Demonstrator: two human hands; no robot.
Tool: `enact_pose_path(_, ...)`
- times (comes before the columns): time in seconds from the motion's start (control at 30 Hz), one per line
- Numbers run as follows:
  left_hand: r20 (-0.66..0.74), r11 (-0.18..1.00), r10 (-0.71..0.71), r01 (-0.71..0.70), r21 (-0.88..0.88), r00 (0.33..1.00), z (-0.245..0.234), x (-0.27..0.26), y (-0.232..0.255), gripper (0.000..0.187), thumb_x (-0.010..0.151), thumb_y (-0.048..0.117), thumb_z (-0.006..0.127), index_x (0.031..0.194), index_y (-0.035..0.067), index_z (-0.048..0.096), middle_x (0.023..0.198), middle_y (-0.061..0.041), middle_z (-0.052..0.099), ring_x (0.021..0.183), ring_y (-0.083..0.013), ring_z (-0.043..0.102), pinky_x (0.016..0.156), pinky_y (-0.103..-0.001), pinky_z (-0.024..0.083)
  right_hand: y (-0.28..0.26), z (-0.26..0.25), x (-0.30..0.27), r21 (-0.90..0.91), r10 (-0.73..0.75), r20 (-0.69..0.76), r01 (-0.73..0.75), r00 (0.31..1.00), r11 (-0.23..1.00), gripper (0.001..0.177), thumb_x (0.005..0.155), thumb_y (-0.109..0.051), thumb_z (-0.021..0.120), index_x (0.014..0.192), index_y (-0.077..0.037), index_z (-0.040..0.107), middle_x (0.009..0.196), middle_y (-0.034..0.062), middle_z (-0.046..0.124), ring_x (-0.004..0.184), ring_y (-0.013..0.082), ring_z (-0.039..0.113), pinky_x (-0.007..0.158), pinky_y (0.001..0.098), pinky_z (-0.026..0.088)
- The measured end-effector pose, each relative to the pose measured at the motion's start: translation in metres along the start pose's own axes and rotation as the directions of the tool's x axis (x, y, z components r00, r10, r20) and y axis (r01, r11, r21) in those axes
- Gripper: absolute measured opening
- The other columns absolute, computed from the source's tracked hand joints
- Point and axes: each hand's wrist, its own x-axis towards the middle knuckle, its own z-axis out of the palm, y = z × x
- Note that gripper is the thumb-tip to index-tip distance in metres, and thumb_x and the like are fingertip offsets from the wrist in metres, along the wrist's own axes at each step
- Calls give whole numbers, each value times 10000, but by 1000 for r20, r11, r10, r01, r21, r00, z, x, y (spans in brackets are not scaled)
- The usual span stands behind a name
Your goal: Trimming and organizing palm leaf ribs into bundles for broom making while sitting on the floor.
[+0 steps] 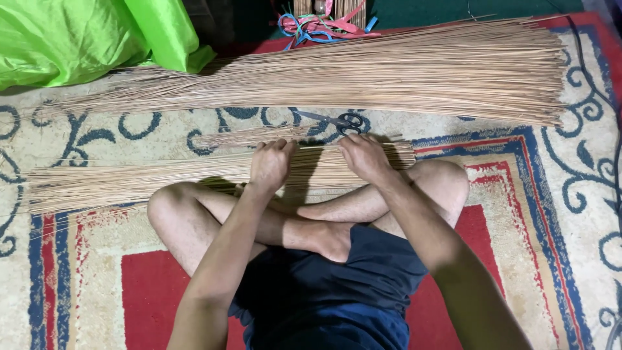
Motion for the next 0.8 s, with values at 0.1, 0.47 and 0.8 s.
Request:
enact_pose_path(0.1, -82, 999, -9, 13, 44, 997, 11, -5, -29, 133, 905, 209, 628, 1001, 259, 705, 832, 36, 633, 799, -228, 708, 747, -382, 492, 50, -8, -23, 17, 40, 144, -43, 989, 999, 156, 987, -235, 588, 1051, -130, 683, 858, 106, 635, 877, 382, 693, 765, 473, 519)
enact_pose_path(0.47, -175, 999, -50, 52, 10, 983, 14, -27, -32, 93, 991, 226, 642, 1028, 242, 726, 827, 18, 610, 780, -229, 688, 735, -356, 502, 89, -109, -33, 12, 285, 349, -308, 893, 951, 223, 978, -238, 644, 1039, -43, 732, 893, 239, 688, 956, 473, 680, 837, 536, 544)
enact_pose_path(0.8, -155, 986, -153, 162, 48, 976, 47, -32, -48, 136, 904, 204, 735, 1030, 255, 744, 902, 9, 623, 864, -236, 691, 859, -390, 515, 123, -58, -40, 5, 398, 427, -442, 812, 897, 248, 919, -145, 657, 1114, -36, 765, 985, 250, 708, 1052, 462, 681, 890, 524, 570)
